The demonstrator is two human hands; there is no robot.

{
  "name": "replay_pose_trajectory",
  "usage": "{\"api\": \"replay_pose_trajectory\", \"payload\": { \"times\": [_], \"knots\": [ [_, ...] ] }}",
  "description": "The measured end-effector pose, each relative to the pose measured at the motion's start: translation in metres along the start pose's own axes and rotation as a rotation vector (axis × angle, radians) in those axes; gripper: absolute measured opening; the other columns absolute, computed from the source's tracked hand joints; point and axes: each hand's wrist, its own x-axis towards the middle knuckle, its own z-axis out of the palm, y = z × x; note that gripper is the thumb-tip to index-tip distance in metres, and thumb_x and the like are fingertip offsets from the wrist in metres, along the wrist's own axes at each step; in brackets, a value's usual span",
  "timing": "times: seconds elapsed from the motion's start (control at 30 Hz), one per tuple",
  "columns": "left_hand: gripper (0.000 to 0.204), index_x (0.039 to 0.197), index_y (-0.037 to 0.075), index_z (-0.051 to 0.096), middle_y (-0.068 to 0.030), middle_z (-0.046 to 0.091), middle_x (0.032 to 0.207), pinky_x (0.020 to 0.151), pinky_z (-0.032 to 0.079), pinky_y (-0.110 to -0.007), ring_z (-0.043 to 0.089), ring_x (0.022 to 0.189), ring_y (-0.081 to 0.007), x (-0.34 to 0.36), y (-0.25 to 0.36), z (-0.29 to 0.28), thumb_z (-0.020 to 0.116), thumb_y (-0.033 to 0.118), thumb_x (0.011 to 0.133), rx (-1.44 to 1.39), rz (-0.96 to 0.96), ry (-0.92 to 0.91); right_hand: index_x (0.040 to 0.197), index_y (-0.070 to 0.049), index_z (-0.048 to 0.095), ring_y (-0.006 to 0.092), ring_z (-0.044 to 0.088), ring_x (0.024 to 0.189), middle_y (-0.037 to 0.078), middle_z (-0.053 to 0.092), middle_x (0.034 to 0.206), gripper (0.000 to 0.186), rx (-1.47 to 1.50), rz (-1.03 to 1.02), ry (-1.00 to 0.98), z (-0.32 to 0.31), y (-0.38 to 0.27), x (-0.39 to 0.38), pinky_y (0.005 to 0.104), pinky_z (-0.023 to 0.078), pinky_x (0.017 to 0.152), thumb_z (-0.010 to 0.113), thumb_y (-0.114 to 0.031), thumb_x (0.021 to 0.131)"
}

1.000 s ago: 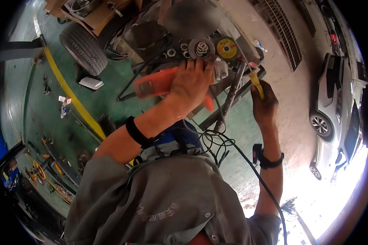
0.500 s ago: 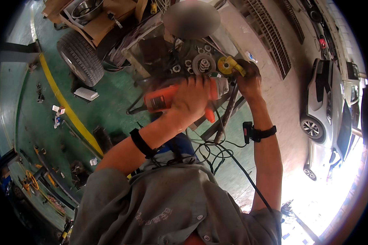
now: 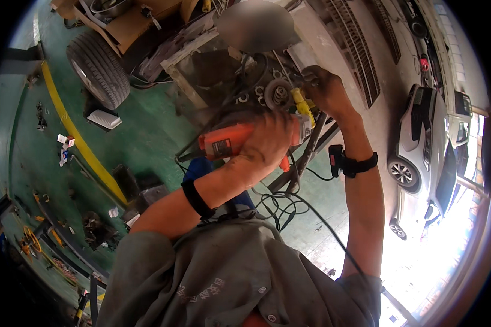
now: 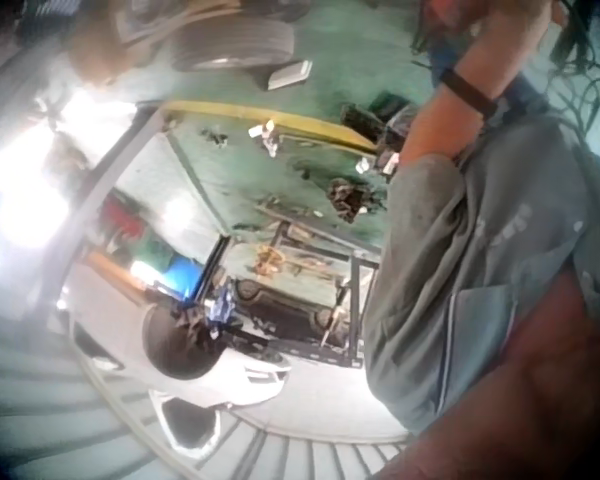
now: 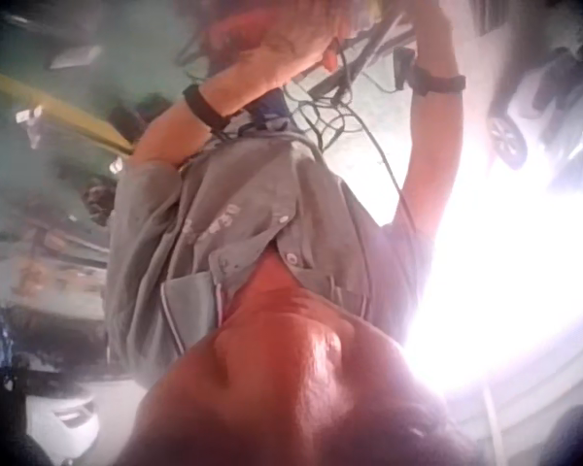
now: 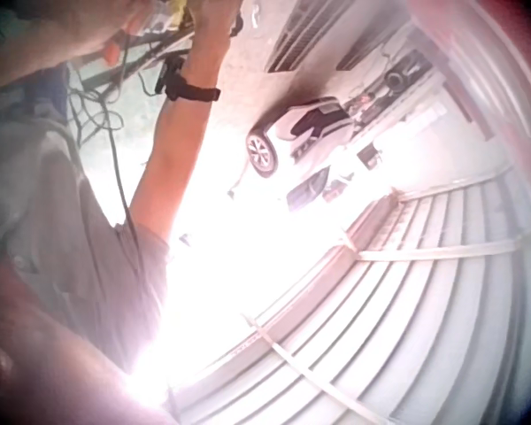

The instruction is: The person uses an angle grinder to smooth or cut a metal component on an engine block, switching between the grinder and a screwdriver to work on specific sections.

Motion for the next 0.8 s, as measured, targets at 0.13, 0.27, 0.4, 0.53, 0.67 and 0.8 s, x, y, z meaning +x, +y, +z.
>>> {"api": "replay_pose_trajectory", "payload": {
  "times": [0.13, 0.27, 0.4, 0.53, 0.67, 0.8],
  "knots": [
    [0.060, 0.133, -0.006, 0.050, -0.0203, 0.058, 0.122, 0.093, 0.046, -0.041, 0.057, 0.104, -0.0311, -0.002, -0.002, -0.002, 0.063, 0.021, 0.081, 0.014, 0.031, -0.004, 0.114, 0.003, 0.065, 0.0349, 0.070, 0.096, 0.021, 0.072, 0.103, 0.034, -0.004, 0.015, -0.044, -0.003, -0.012, -0.002, 0.0401, 0.055, 0.084, 0.066, -0.020, 0.090],
    [0.060, 0.134, -0.006, 0.049, -0.0207, 0.058, 0.123, 0.094, 0.046, -0.041, 0.057, 0.105, -0.0315, -0.001, -0.003, -0.007, 0.062, 0.022, 0.082, 0.054, 0.048, -0.019, 0.117, 0.002, 0.065, 0.0245, 0.071, 0.087, 0.017, 0.073, 0.100, 0.034, 0.055, 0.085, 0.051, -0.009, -0.026, -0.036, 0.0347, 0.055, 0.080, 0.068, -0.021, 0.092],
    [0.060, 0.133, -0.005, 0.050, -0.0204, 0.058, 0.123, 0.093, 0.046, -0.040, 0.057, 0.104, -0.0309, -0.002, 0.002, -0.002, 0.063, 0.023, 0.081, 0.073, 0.034, 0.041, 0.118, 0.001, 0.066, 0.0168, 0.069, 0.084, 0.013, 0.073, 0.099, 0.032, 0.144, 0.166, 0.198, 0.011, -0.009, -0.093, 0.0309, 0.055, 0.076, 0.071, -0.015, 0.091],
    [0.057, 0.129, -0.004, 0.052, -0.0177, 0.059, 0.117, 0.092, 0.046, -0.040, 0.058, 0.104, -0.0301, 0.003, 0.006, -0.003, 0.067, 0.024, 0.081, -0.043, -0.031, -0.001, 0.118, -0.003, 0.066, 0.0170, 0.071, 0.087, 0.011, 0.074, 0.100, 0.032, 0.306, 0.341, 0.288, 0.046, 0.008, -0.138, 0.0315, 0.056, 0.077, 0.073, -0.016, 0.089],
    [0.073, 0.133, -0.003, 0.047, -0.0152, 0.058, 0.114, 0.091, 0.047, -0.040, 0.058, 0.106, -0.0297, 0.007, 0.009, 0.004, 0.079, 0.026, 0.074, -0.095, -0.092, -0.062, 0.116, -0.005, 0.066, 0.0220, 0.073, 0.094, 0.012, 0.074, 0.101, 0.032, 0.362, 0.421, 0.438, 0.070, -0.004, -0.146, 0.0339, 0.056, 0.080, 0.073, -0.020, 0.089],
    [0.065, 0.133, -0.002, 0.048, -0.0186, 0.060, 0.122, 0.087, 0.050, -0.039, 0.063, 0.100, -0.0313, 0.011, 0.009, 0.000, 0.073, 0.028, 0.081, -0.059, -0.067, -0.093, 0.115, -0.005, 0.065, 0.0236, 0.072, 0.091, 0.015, 0.073, 0.100, 0.032, 0.503, 0.458, 0.508, 0.078, -0.005, -0.141, 0.0347, 0.054, 0.079, 0.071, -0.025, 0.090]
  ]
}}
